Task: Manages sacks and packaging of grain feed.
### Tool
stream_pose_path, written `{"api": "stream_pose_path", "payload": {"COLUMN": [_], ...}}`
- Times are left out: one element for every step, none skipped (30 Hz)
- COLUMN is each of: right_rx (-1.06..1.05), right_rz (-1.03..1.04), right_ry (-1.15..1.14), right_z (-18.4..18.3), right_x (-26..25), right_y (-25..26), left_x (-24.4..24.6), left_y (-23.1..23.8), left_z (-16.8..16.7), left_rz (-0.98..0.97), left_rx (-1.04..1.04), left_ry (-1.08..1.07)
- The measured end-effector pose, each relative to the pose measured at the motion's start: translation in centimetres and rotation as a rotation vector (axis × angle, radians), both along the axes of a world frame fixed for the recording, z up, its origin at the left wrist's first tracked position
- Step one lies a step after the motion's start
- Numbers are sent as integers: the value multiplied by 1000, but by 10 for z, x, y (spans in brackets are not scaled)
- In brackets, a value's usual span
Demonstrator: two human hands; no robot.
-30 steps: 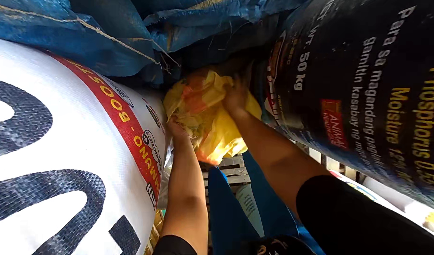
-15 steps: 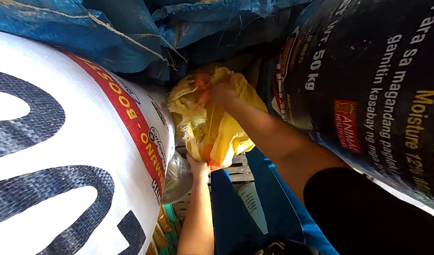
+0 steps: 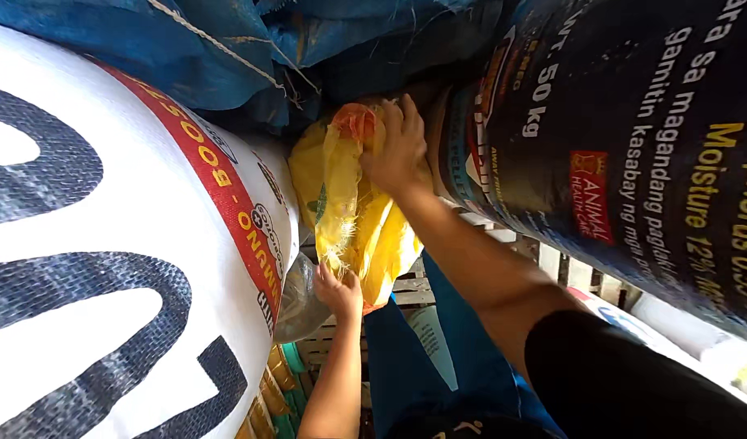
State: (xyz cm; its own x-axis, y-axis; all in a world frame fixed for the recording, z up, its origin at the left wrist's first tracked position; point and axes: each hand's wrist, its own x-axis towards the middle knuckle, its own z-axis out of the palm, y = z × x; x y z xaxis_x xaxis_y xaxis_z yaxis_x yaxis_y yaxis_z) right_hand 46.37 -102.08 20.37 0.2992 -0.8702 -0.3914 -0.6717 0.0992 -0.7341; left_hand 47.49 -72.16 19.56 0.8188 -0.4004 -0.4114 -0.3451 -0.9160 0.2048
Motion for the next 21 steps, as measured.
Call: {"api": "stream_pose_path", "payload": {"right_rx": [-46, -25, 94, 286, 490, 686, 845, 934, 964, 959, 962, 962, 972, 1004, 1025, 1024, 988, 926, 893, 1013, 1051], "right_rz": [-76, -187, -326, -473, -596, -678, -713, -716, -714, -723, -733, -768, -811, -863, -906, -907, -869, -805, -746, -847, -953], "right_ry": [18, 16, 13, 36, 92, 148, 189, 213, 225, 229, 215, 166, 88, -35, -184, -369, -531, -619, -607, -475, -418], "right_z": [6, 7, 7, 6, 2, -5, -13, -23, -36, -51, -64, -75, -81, -83, -86, -88, -88, -81, -65, -37, -27], "right_x": [-7, -14, -18, -19, -19, -19, -18, -18, -20, -21, -24, -28, -36, -49, -65, -86, -109, -134, -156, -164, -171], "right_y": [27, 55, 84, 108, 127, 140, 147, 153, 157, 160, 159, 158, 155, 150, 146, 145, 145, 141, 126, 96, 78], "left_x": [2, 4, 6, 9, 12, 15, 17, 18, 18, 18, 19, 20, 22, 24, 29, 35, 44, 56, 68, 78, 85], "left_y": [-16, -32, -46, -58, -68, -76, -82, -86, -88, -89, -89, -86, -82, -77, -70, -62, -52, -40, -25, -11, -2], "left_z": [-4, -9, -15, -24, -32, -39, -46, -52, -57, -59, -59, -60, -59, -58, -58, -59, -59, -60, -60, -60, -60], "left_rz": [-32, -13, 42, 110, 173, 214, 237, 240, 223, 210, 221, 302, 428, 575, 751, 898, 1010, 1089, 1097, 1077, 1081], "left_rx": [0, 37, 96, 156, 206, 241, 266, 276, 284, 271, 204, 58, -101, -261, -446, -592, -693, -779, -867, -944, -1009], "left_ry": [-15, -2, 20, 48, 85, 116, 132, 136, 139, 166, 218, 283, 376, 465, 563, 638, 679, 681, 679, 665, 657]}}
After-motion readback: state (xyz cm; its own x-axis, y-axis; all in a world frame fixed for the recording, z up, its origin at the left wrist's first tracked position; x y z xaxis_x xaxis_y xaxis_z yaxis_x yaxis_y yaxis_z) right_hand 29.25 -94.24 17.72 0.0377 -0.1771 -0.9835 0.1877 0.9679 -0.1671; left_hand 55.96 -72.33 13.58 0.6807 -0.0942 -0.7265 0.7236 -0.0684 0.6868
